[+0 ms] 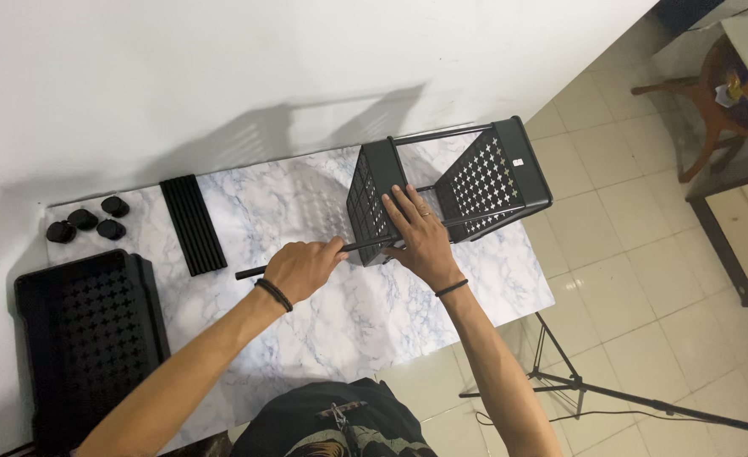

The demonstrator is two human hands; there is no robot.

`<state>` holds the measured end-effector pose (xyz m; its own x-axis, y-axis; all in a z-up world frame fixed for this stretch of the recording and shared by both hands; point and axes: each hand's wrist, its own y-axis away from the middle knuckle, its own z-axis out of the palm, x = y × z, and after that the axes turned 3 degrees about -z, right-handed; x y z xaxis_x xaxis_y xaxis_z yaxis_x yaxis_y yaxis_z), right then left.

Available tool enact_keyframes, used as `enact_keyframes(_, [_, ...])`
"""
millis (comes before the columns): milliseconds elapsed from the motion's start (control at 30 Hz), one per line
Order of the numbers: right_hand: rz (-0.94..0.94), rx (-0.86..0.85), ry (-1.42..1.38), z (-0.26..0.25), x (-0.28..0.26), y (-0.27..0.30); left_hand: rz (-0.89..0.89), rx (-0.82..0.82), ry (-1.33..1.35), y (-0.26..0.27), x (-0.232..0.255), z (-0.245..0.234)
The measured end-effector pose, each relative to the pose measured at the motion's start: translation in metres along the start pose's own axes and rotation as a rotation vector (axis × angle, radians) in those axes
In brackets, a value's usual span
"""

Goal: The person assembles a black plastic shelving unit by inserting multiple vertical rods into side panels on a marble-patterned table. The person repeatedly picks up rods and fits them into slots, then adjusts the frame orientation to continue assembly.

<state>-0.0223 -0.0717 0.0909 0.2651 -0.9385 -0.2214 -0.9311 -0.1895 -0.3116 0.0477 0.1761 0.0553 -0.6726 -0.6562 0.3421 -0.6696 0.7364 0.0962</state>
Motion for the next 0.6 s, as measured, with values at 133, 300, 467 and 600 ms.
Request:
enact_keyframes(133, [-0.001,-0.001,0.007,0.001,0.001,0.001,0.101,-0.197,0.272,-0.031,-0.024,0.014])
enact_keyframes(300, [-0.010,0.008,0.007,0.000,0.001,0.001,-0.235,-0.907,0.908,-0.061,-0.053,0.006])
enact_keyframes(467, [0.001,-0.009,0.007,0.003,0.000,0.002,-0.088,-0.715,0.823,-0.047,-0.047,0.008])
enact_keyframes(600, [-0.003,0.008,-0.001,0.003,0.000,0.000,0.200,0.101,0.124,-0.019,-0.018,0.015])
